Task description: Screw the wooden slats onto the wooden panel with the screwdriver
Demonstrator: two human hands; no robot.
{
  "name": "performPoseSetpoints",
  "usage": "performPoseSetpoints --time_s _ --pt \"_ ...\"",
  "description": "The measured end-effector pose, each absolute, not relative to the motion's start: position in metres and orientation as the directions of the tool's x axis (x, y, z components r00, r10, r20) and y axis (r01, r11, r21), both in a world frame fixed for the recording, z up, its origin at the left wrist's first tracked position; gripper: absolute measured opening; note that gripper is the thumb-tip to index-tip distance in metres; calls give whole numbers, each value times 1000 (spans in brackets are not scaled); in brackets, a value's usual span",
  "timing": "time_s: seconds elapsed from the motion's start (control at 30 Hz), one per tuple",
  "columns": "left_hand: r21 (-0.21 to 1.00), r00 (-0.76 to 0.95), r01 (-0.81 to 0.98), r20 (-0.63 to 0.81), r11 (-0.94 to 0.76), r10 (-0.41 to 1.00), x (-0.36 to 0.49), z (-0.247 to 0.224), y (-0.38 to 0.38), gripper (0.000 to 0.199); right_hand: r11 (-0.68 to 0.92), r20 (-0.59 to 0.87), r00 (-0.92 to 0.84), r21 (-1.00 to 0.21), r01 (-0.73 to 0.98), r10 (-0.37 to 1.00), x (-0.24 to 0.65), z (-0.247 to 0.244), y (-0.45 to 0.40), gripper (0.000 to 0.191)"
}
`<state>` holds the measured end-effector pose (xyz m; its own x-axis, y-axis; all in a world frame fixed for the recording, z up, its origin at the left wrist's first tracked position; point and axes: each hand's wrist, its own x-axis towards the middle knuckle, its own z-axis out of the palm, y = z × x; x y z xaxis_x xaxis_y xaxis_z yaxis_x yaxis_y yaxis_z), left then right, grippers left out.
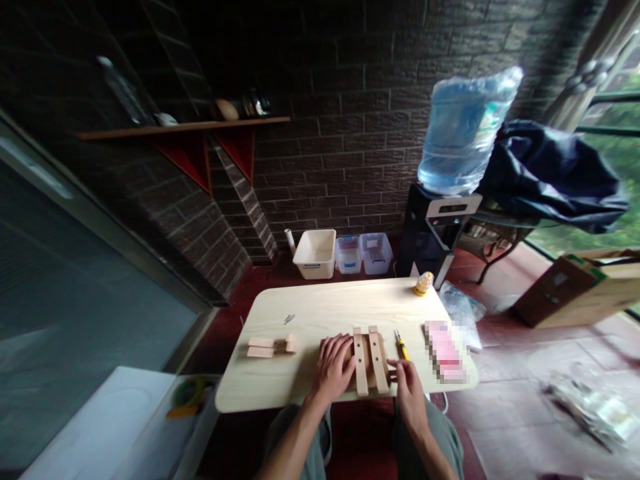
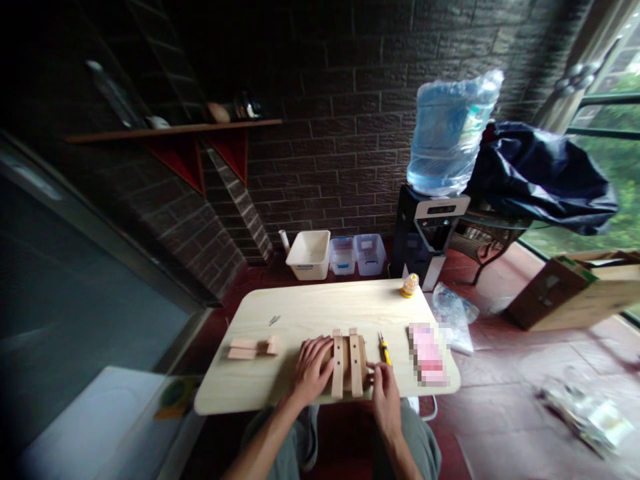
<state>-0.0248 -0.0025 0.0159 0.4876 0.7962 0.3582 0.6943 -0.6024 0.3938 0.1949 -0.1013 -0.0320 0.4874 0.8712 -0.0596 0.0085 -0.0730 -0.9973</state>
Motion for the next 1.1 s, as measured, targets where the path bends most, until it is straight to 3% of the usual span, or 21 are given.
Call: performPoseSetpoints --time_s 0.4,0.63,0.83,0.97,1.1 --pt "417 460 670 416 -614 784 -30 16 -14 41 -37 11 532 -996 79 847 186 -14 -109 49" --pt "656 266 528 476 -540 838 -30 31 -10 29 -54 -11 544 -997 62 839 200 11 -137 55" --pt "862 294 338 285 -378 912 -25 72 -44 30 -16 38 456 -993 114 889 201 59 -150 56" --pt "919 408 287 139 -272 902 -14 97 -73 35 110 153 348 -984 142 925 177 86 -146 49" --pt "953 429 217 100 -210 898 -12 110 -87 31 140 184 282 -975 170 941 157 96 -147 42"
